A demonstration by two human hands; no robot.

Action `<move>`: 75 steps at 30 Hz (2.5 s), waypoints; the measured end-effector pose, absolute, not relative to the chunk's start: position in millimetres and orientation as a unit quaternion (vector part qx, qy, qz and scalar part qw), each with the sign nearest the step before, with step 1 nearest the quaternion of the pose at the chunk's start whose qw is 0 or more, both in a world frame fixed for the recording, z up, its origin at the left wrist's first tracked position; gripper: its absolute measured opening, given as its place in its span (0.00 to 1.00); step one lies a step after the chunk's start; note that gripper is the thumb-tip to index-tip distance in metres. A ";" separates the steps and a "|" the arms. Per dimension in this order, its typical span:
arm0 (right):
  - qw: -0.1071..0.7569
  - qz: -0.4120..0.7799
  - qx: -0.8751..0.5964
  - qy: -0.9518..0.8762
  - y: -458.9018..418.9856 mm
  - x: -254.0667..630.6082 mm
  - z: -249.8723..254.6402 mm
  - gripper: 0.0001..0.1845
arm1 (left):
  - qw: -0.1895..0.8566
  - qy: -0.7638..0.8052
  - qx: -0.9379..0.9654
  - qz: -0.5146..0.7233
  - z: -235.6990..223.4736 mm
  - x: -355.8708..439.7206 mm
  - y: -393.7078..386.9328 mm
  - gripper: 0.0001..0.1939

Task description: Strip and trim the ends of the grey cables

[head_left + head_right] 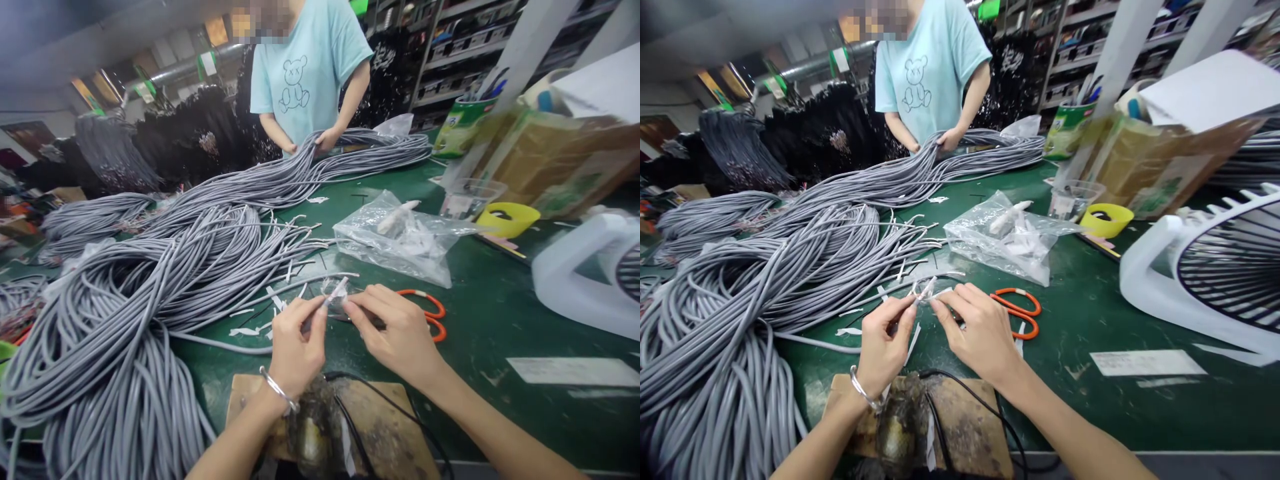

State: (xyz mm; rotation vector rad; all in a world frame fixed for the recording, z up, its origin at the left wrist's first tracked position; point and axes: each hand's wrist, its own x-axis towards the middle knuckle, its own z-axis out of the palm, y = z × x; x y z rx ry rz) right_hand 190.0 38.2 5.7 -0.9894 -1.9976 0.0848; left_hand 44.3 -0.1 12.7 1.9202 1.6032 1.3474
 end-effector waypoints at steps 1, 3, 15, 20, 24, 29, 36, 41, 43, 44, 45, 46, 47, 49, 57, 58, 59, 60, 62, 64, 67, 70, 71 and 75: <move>0.441 0.044 -0.400 -0.802 37.7 189.2 5.2 0.18 | 0.150 0.560 0.667 0.468 12.3 44.1 0.1 0.12; 0.439 0.058 -0.405 -0.800 36.7 188.1 4.4 0.18 | 0.151 0.568 0.662 0.466 11.8 43.7 0.4 0.11; 0.435 0.196 -0.405 -0.780 35.7 185.7 5.3 0.21 | 0.169 0.564 0.647 0.485 9.3 43.0 1.6 0.08; 0.425 0.293 -0.401 -0.757 32.6 184.2 7.5 0.21 | 0.165 0.551 0.640 0.510 4.7 43.4 2.1 0.06; 0.473 0.218 -0.323 -0.790 20.3 182.7 10.7 0.18 | 0.151 0.580 0.631 0.492 4.2 43.0 5.5 0.06; 0.496 0.163 -0.320 -0.791 15.1 183.4 10.3 0.15 | 0.173 0.603 0.596 0.502 10.0 40.3 7.1 0.11; 0.472 0.164 -0.409 -0.764 26.6 182.9 7.2 0.17 | 0.155 0.572 0.617 0.518 9.8 41.5 3.4 0.09; 0.478 0.163 -0.401 -0.764 26.2 182.0 7.4 0.17 | 0.170 0.558 0.623 0.521 7.8 42.2 3.3 0.07; 0.479 0.166 -0.399 -0.764 26.2 181.8 8.1 0.17 | 0.181 0.558 0.622 0.518 8.0 42.5 3.2 0.07; 0.478 0.169 -0.399 -0.764 26.3 181.6 8.5 0.17 | 0.188 0.558 0.620 0.519 8.2 42.6 3.2 0.07; 0.476 0.175 -0.400 -0.763 26.2 181.4 8.7 0.17 | 0.194 0.558 0.616 0.521 8.4 42.6 3.3 0.07; 0.474 0.180 -0.402 -0.762 26.1 181.2 8.9 0.17 | 0.203 0.558 0.611 0.525 8.5 42.6 3.3 0.07; 0.472 0.186 -0.405 -0.761 25.9 181.0 8.9 0.18 | 0.211 0.557 0.605 0.528 8.5 42.5 3.4 0.06; 0.472 0.197 -0.405 -0.758 25.5 180.8 8.6 0.18 | 0.225 0.556 0.598 0.531 8.0 42.2 3.4 0.06; 0.477 0.162 -0.395 -0.768 23.8 179.7 7.4 0.18 | 0.189 0.557 0.627 0.510 8.4 44.6 1.0 0.07; 0.484 0.144 -0.381 -0.774 22.1 179.4 7.3 0.16 | 0.176 0.561 0.637 0.498 9.0 44.9 1.3 0.07; 0.494 0.125 -0.356 -0.783 19.9 179.1 7.3 0.15 | 0.164 0.569 0.645 0.484 9.6 44.9 1.8 0.07; 0.505 0.106 -0.322 -0.793 17.5 178.9 7.2 0.13 | 0.154 0.579 0.648 0.470 10.1 44.6 2.6 0.08; 0.530 0.076 -0.264 -0.803 13.5 178.5 6.9 0.10 | 0.150 0.597 0.648 0.448 11.1 43.7 4.0 0.11; 0.550 0.063 -0.271 -0.787 12.3 178.0 6.7 0.08 | 0.152 0.600 0.649 0.442 12.0 42.9 4.4 0.13; 0.557 0.073 -0.369 -0.741 16.5 177.3 6.4 0.06 | 0.143 0.581 0.669 0.440 12.9 43.1 2.3 0.13; 0.546 0.114 -0.410 -0.722 22.2 176.6 6.2 0.07 | 0.118 0.566 0.687 0.441 12.2 43.6 -0.3 0.11; 0.546 0.130 -0.412 -0.718 23.4 176.4 6.1 0.07 | 0.112 0.560 0.692 0.441 11.5 43.5 -0.8 0.10; 0.557 0.194 -0.424 -0.687 25.0 175.9 5.5 0.08 | 0.093 0.534 0.711 0.448 7.5 42.6 -1.3 0.07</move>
